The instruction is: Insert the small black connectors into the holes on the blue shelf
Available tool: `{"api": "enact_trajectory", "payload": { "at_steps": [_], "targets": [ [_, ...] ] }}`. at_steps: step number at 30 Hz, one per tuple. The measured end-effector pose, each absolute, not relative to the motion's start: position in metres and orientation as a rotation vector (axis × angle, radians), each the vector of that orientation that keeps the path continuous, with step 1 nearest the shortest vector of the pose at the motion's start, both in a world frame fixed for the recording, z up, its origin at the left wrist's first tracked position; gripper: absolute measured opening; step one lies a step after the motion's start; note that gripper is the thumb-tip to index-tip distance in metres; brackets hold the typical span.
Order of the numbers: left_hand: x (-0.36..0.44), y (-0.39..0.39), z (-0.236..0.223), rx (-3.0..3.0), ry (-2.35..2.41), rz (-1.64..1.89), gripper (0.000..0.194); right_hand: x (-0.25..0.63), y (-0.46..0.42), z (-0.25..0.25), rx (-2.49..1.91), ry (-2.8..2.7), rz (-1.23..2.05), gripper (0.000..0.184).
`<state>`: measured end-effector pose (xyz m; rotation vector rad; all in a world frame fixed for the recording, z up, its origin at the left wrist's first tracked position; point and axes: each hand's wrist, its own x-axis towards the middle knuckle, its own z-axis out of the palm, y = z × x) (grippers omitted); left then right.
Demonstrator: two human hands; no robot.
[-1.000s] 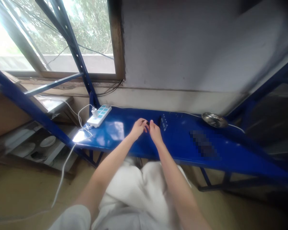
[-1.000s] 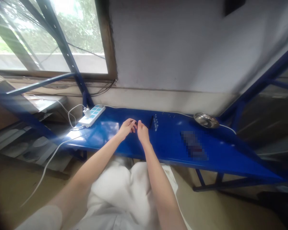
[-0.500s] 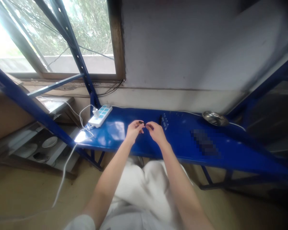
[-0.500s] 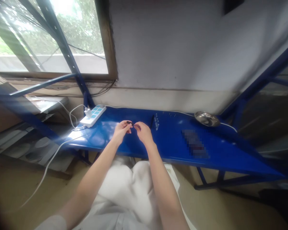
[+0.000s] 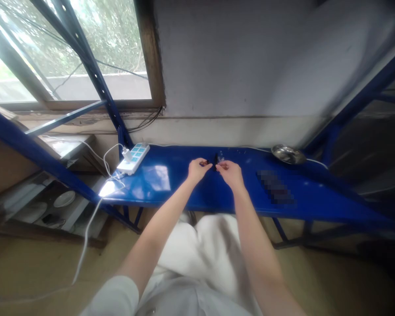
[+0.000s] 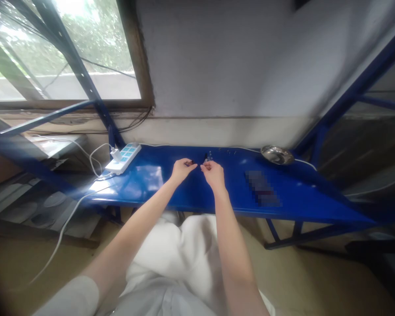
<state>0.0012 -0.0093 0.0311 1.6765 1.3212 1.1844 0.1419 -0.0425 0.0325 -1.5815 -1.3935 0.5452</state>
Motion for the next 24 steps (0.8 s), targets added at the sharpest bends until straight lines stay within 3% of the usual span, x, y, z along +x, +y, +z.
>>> {"api": "enact_trajectory", "payload": {
  "at_steps": [7, 15, 21, 24],
  "targets": [
    [0.008, -0.002, 0.002, 1.783, 1.557, 0.916, 0.010, 0.138, -0.038, 0.009, -1.809, -1.486, 0.550, 0.009],
    [0.009, 0.002, -0.029, 1.961, 1.691, 0.772, 0.009, 0.129, -0.026, -0.020, -1.950, -1.564, 0.460, 0.012],
    [0.010, 0.000, -0.033, 2.057, 1.758, 0.688, 0.016, 0.130, -0.019, -0.031, -1.990, -1.586, 0.445, 0.013],
    [0.004, -0.007, -0.031, 2.107, 1.726, 0.736, 0.034, 0.132, -0.019, -0.034, -1.980, -1.596, 0.459, 0.015]
  ]
}}
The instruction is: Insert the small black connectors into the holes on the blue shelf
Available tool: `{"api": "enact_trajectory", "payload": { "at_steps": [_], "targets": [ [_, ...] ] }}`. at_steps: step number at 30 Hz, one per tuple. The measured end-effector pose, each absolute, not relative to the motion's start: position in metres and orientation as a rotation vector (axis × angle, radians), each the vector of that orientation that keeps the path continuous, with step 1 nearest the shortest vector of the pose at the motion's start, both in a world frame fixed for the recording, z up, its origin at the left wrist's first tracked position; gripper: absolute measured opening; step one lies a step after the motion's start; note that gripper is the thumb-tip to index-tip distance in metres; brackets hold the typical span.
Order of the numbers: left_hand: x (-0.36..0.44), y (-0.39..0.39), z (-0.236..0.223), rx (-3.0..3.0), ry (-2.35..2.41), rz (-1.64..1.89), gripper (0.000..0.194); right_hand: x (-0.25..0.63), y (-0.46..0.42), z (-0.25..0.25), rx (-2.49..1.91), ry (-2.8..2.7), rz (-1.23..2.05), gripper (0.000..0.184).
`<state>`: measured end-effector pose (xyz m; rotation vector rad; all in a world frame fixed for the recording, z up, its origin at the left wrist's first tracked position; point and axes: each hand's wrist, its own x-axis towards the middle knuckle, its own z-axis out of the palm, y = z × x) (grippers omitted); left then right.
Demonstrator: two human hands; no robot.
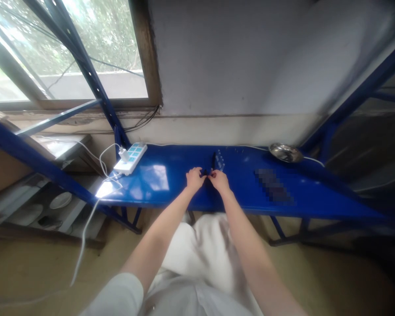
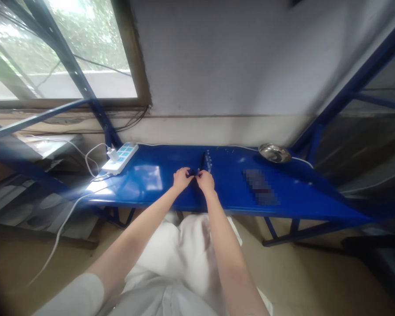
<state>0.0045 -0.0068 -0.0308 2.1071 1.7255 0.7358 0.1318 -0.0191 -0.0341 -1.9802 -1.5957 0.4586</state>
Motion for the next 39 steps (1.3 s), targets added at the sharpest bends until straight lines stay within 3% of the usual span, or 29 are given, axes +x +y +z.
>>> {"api": "enact_trajectory", "payload": {
  "at_steps": [3, 9, 14, 20, 39],
  "targets": [
    [-0.002, -0.016, -0.029, 2.274, 1.663, 0.782, 0.046, 0.132, -0.020, -0.038, -1.982, -1.585, 0.444, 0.019],
    [-0.005, -0.021, -0.023, 2.475, 1.605, 0.695, 0.034, 0.124, -0.024, -0.039, -2.015, -1.557, 0.361, 0.017],
    [-0.003, -0.006, -0.009, 2.200, 1.606, 0.902, 0.019, 0.119, -0.025, -0.029, -2.070, -1.567, 0.339, 0.016],
    [-0.019, 0.001, 0.018, 1.823, 1.431, 1.257, 0.018, 0.113, -0.028, -0.008, -2.009, -1.745, 0.201, 0.014],
    [-0.056, -0.020, 0.046, 1.726, 1.347, 1.362, 0.020, 0.087, -0.034, 0.041, -1.917, -2.141, -0.091, 0.019]
  ]
}}
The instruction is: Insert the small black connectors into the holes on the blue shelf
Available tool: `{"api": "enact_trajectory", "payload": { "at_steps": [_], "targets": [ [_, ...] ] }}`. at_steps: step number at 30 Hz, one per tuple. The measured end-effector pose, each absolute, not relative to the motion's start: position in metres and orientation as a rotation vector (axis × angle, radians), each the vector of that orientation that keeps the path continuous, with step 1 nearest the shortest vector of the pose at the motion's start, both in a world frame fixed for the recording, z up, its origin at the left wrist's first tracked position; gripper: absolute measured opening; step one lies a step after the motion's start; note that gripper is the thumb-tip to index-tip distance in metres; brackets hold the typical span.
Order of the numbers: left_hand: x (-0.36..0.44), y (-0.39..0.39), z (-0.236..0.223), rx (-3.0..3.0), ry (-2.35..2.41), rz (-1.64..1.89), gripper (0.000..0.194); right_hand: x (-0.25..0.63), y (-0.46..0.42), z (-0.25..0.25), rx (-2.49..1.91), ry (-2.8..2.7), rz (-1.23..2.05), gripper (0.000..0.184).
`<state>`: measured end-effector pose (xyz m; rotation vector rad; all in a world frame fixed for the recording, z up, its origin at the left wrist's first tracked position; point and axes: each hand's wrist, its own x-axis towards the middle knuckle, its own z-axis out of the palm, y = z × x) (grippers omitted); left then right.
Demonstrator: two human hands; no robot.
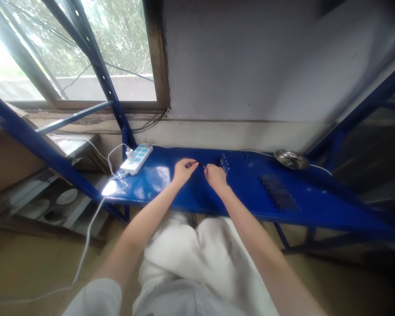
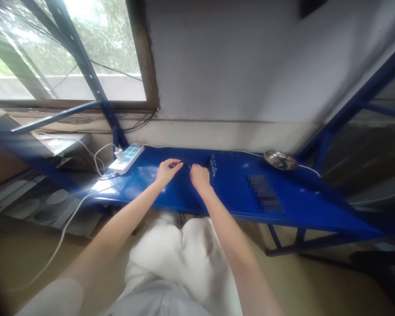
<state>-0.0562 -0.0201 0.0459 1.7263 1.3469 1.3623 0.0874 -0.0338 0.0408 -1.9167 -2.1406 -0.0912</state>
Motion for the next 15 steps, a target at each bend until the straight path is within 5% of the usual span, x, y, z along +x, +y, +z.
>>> {"api": "enact_trajectory", "payload": {
  "at_steps": [15],
  "targets": [
    [-0.055, -0.011, 0.039, 1.750, 1.339, 1.224, 0.017, 0.074, -0.026, 0.036, -1.660, -1.987, 0.115, 0.020]
  ]
}}
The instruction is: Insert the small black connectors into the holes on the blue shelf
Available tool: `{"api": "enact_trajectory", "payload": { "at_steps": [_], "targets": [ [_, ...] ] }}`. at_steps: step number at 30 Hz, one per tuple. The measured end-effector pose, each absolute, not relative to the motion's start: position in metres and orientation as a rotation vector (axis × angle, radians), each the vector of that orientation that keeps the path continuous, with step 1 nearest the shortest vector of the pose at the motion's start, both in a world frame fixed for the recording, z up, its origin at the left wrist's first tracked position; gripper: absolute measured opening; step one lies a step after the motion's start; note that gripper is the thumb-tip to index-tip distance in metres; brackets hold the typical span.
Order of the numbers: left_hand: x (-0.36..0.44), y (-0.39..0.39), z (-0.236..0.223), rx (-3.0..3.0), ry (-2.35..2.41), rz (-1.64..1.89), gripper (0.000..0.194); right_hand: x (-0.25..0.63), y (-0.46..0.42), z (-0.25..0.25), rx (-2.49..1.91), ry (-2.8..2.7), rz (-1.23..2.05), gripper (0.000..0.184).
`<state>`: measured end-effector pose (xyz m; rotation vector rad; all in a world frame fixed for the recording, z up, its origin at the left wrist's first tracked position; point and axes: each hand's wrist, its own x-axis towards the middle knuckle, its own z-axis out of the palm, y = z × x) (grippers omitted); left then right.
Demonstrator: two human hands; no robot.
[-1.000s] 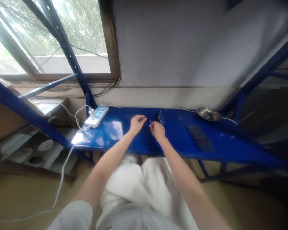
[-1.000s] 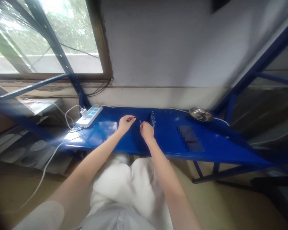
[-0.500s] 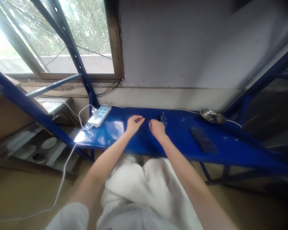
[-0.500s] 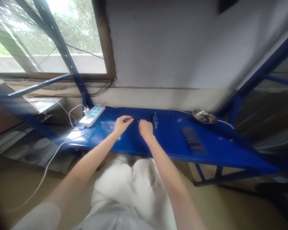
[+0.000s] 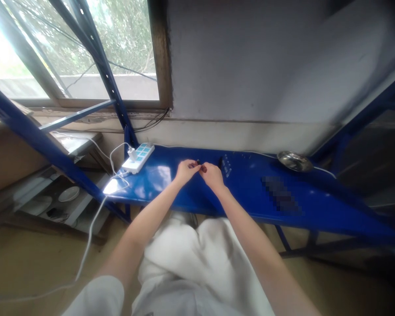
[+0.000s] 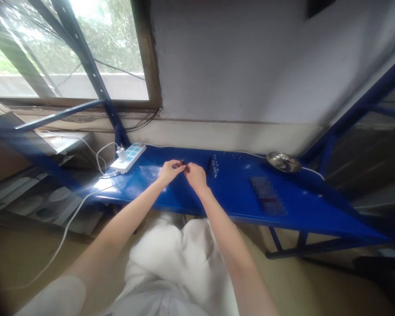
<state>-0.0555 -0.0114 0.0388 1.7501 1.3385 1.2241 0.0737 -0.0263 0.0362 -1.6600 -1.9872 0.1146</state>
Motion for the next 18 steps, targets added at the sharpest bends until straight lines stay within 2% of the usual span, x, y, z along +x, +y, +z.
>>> {"api": "enact_trajectory", "payload": {
  "at_steps": [5, 12, 18],
  "targets": [
    [-0.060, 0.002, 0.020, 1.846, 1.488, 1.143, 0.017, 0.074, -0.021, 0.013, -1.561, -1.860, 0.243, 0.020],
    [-0.102, 0.034, -0.012, 1.854, 2.029, 0.882, 0.017, 0.086, -0.025, -0.014, -1.547, -1.683, 0.403, 0.028],
    [-0.116, 0.040, -0.019, 1.872, 2.128, 0.721, 0.015, 0.085, -0.028, -0.019, -1.485, -1.647, 0.446, 0.029]
  ]
}}
